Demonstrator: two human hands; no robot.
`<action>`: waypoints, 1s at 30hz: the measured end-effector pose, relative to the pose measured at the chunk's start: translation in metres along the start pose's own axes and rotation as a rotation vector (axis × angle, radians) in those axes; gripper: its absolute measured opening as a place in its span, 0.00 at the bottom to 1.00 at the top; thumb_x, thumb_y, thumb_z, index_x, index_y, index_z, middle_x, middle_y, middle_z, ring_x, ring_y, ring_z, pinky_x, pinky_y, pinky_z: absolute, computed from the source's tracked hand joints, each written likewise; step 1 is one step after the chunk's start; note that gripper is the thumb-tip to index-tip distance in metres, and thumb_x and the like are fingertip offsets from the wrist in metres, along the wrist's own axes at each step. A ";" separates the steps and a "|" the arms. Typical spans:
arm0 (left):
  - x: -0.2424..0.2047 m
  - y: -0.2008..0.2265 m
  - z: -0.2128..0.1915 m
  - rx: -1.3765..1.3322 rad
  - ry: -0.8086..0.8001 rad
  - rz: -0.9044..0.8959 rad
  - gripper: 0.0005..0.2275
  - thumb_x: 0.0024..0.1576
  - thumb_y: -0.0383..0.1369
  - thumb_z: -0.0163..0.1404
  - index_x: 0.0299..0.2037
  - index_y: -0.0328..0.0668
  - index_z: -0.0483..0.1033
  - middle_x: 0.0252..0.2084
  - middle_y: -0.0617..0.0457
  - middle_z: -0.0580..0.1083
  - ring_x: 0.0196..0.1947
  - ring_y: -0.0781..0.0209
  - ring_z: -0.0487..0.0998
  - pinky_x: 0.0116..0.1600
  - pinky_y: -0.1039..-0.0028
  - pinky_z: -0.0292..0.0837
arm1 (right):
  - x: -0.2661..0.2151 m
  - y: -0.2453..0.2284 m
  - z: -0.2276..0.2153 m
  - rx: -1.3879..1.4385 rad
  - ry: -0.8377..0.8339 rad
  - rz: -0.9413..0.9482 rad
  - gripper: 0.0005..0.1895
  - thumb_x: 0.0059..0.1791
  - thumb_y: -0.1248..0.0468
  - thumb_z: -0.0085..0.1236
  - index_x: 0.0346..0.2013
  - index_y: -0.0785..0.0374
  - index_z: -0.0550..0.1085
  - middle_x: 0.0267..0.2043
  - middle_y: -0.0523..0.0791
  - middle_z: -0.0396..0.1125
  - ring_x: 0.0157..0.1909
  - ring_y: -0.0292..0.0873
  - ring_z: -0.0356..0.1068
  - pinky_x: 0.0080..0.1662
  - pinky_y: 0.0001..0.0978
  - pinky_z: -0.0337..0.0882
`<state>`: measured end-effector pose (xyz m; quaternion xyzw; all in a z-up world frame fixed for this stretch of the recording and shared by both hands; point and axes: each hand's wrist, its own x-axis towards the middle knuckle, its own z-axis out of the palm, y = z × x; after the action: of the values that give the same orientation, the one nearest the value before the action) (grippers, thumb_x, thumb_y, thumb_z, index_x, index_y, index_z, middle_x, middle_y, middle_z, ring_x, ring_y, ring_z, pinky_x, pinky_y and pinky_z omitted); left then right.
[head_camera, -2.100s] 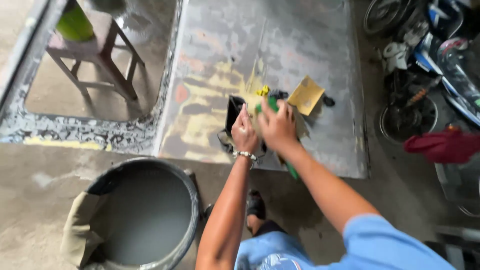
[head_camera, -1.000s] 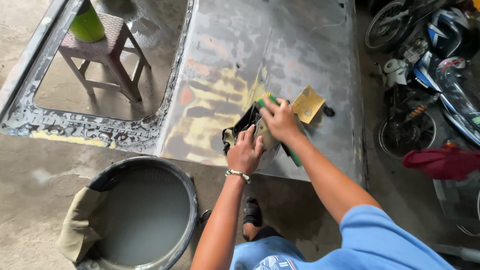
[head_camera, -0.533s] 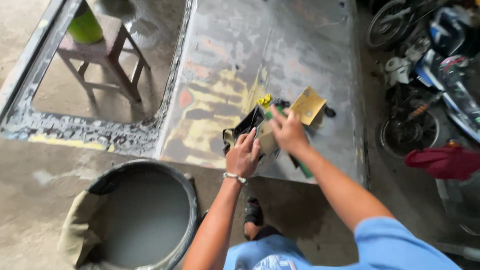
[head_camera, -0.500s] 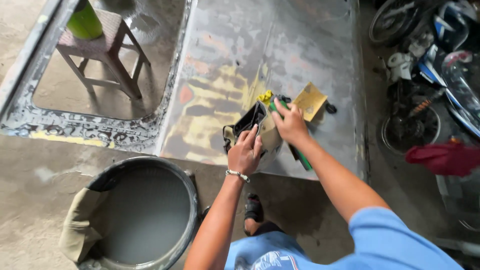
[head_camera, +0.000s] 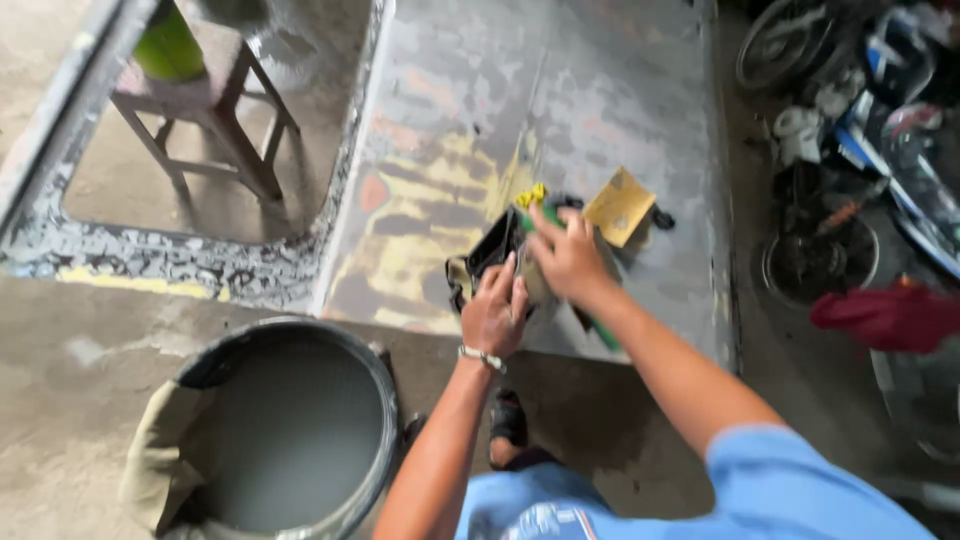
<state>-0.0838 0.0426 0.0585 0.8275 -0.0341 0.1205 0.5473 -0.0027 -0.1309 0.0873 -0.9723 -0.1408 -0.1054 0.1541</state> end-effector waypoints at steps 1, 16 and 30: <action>-0.007 0.002 0.003 -0.008 -0.011 -0.002 0.19 0.64 0.42 0.45 0.62 0.49 0.74 0.49 0.50 0.77 0.37 0.44 0.80 0.39 0.57 0.76 | 0.008 0.016 0.009 -0.007 -0.004 0.011 0.28 0.52 0.51 0.55 0.68 0.48 0.70 0.60 0.65 0.61 0.62 0.67 0.61 0.62 0.55 0.61; 0.013 0.011 0.028 -0.009 -0.057 -0.083 0.20 0.64 0.42 0.43 0.64 0.49 0.70 0.53 0.49 0.75 0.40 0.42 0.80 0.39 0.54 0.74 | 0.007 -0.026 -0.035 -0.162 -0.048 0.304 0.25 0.54 0.51 0.50 0.67 0.43 0.69 0.62 0.58 0.60 0.63 0.65 0.59 0.60 0.58 0.63; 0.010 0.016 0.067 -0.115 -0.021 -0.148 0.22 0.67 0.41 0.36 0.68 0.41 0.67 0.52 0.43 0.72 0.45 0.42 0.78 0.44 0.57 0.74 | -0.034 -0.003 -0.040 0.089 0.057 0.202 0.26 0.53 0.52 0.55 0.67 0.48 0.71 0.60 0.56 0.64 0.63 0.61 0.62 0.65 0.50 0.64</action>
<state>-0.0660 -0.0244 0.0499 0.7963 0.0143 0.0688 0.6008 -0.0419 -0.1492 0.1169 -0.9704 -0.0423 -0.1104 0.2107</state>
